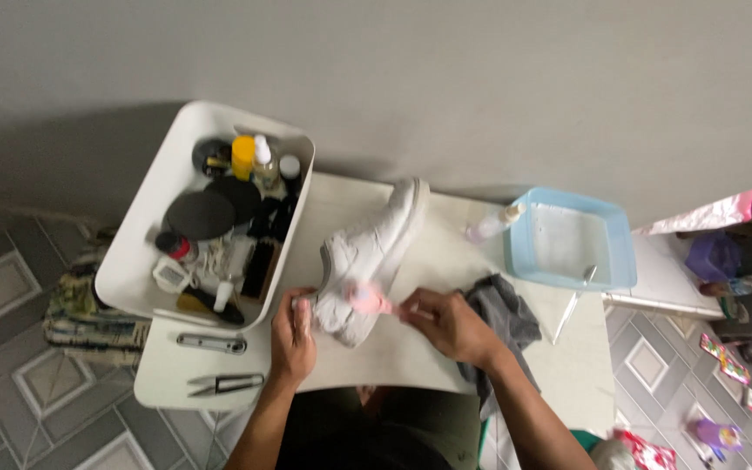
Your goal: The person scrubs a white sneaker with a pink brush and cleaning solution, then wipes it with a gray cloth. The person repeatedly scrubs the upper, sides, and sole, occasionally dipping the brush in water and applying more solution before wiping the shoe clean.
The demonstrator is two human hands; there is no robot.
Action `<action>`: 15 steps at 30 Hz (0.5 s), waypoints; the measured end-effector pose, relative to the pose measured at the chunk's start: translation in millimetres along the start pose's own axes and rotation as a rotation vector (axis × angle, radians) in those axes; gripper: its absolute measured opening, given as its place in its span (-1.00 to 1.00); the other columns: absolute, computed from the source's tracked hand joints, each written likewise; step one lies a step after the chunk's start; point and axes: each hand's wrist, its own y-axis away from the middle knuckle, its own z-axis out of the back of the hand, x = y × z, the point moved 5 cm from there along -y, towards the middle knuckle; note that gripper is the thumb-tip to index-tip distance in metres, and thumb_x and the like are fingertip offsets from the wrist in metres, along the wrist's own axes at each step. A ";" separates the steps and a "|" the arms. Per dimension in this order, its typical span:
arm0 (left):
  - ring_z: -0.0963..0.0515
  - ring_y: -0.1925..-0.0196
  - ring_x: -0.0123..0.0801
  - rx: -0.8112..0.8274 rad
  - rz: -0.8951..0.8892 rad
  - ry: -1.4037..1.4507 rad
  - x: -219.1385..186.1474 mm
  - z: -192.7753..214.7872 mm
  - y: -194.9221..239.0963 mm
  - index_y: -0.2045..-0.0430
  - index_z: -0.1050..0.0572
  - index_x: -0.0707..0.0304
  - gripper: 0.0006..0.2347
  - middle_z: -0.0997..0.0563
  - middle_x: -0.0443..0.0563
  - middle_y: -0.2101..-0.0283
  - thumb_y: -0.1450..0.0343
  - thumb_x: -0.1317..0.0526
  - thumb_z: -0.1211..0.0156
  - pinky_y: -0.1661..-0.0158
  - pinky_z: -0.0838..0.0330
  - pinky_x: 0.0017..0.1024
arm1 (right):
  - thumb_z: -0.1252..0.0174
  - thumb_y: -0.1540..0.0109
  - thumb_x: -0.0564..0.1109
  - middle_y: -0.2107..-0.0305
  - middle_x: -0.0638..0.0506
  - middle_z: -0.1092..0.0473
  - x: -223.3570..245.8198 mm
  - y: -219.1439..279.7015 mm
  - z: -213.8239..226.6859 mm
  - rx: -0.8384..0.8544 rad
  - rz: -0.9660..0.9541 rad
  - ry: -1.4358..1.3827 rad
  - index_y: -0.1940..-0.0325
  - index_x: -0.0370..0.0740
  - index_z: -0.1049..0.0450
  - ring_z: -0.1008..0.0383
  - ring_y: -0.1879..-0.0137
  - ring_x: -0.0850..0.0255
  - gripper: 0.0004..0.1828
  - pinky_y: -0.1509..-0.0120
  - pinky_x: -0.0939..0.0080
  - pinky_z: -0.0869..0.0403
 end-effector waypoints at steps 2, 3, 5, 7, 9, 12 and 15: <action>-0.64 0.13 -0.09 0.027 0.017 -0.022 -16.9 1.4 0.1 0.12 -0.51 0.26 -0.63 -0.63 0.21 0.19 -0.60 0.01 0.28 0.00 -0.46 -0.16 | -0.15 -0.23 -0.04 0.71 -0.08 -0.47 -23.9 3.1 4.2 0.041 -0.023 -0.081 0.24 -0.10 -0.62 -0.46 0.60 0.07 -0.82 0.44 0.08 -0.40; -0.64 0.13 -0.09 0.027 0.022 -0.018 -13.5 1.4 0.3 0.12 -0.51 0.26 -0.63 -0.63 0.21 0.19 -0.60 0.01 0.28 0.00 -0.46 -0.16 | -0.15 -0.23 -0.04 0.71 -0.08 -0.47 -27.5 -1.2 6.4 0.045 -0.026 -0.077 0.24 -0.10 -0.62 -0.46 0.60 0.07 -0.82 0.44 0.08 -0.40; -0.64 0.16 0.00 -0.011 -0.004 -0.041 -8.4 3.2 0.6 0.14 -0.51 0.30 -0.64 -0.63 0.25 0.22 -0.61 0.03 0.25 0.03 -0.47 -0.15 | -0.14 -0.30 -0.02 0.59 -0.08 -0.49 -53.7 -5.4 21.7 -0.185 -0.392 0.002 0.05 0.00 -0.58 -0.44 0.53 -0.02 -0.82 0.33 -0.06 -0.36; -0.64 0.15 -0.03 -0.014 0.010 -0.047 0.8 3.2 5.3 0.15 -0.49 0.31 -0.64 -0.61 0.27 0.22 -0.61 0.05 0.27 0.03 -0.46 -0.14 | -0.18 -0.26 -0.05 0.61 -0.08 -0.51 -27.3 1.7 9.5 -0.013 -0.300 -0.030 0.10 -0.01 -0.61 -0.47 0.54 0.03 -0.83 0.35 0.03 -0.39; -0.63 0.14 -0.05 -0.014 0.014 -0.050 -2.4 2.9 -0.5 0.16 -0.48 0.31 -0.65 -0.60 0.30 0.23 -0.61 0.06 0.28 0.03 -0.45 -0.14 | -0.22 -0.21 -0.07 0.64 -0.08 -0.53 -18.6 -2.3 6.8 0.147 -0.202 -0.059 0.14 -0.02 -0.63 -0.49 0.55 0.08 -0.84 0.37 0.12 -0.41; -0.46 0.42 -0.41 -0.003 0.055 -0.005 -9.6 1.8 0.7 0.18 -0.50 0.29 -0.62 -0.51 -0.04 0.45 -0.57 -0.04 0.20 0.31 -0.35 -0.45 | -0.05 -0.23 -0.13 0.61 0.09 -0.48 -39.3 -3.8 17.5 0.123 -0.384 -0.018 0.24 0.00 -0.59 -0.29 0.47 0.34 -0.82 0.32 0.27 -0.29; -0.44 0.46 -0.41 -0.013 0.082 -0.038 -6.4 0.0 0.9 0.19 -0.47 0.26 -0.62 -0.51 -0.05 0.47 -0.56 -0.07 0.21 0.36 -0.33 -0.44 | -0.20 -0.27 0.09 0.67 0.05 -0.49 -27.3 -4.3 20.6 0.015 -0.356 0.033 0.24 0.04 -0.60 -0.43 0.53 0.33 -0.83 0.36 0.26 -0.32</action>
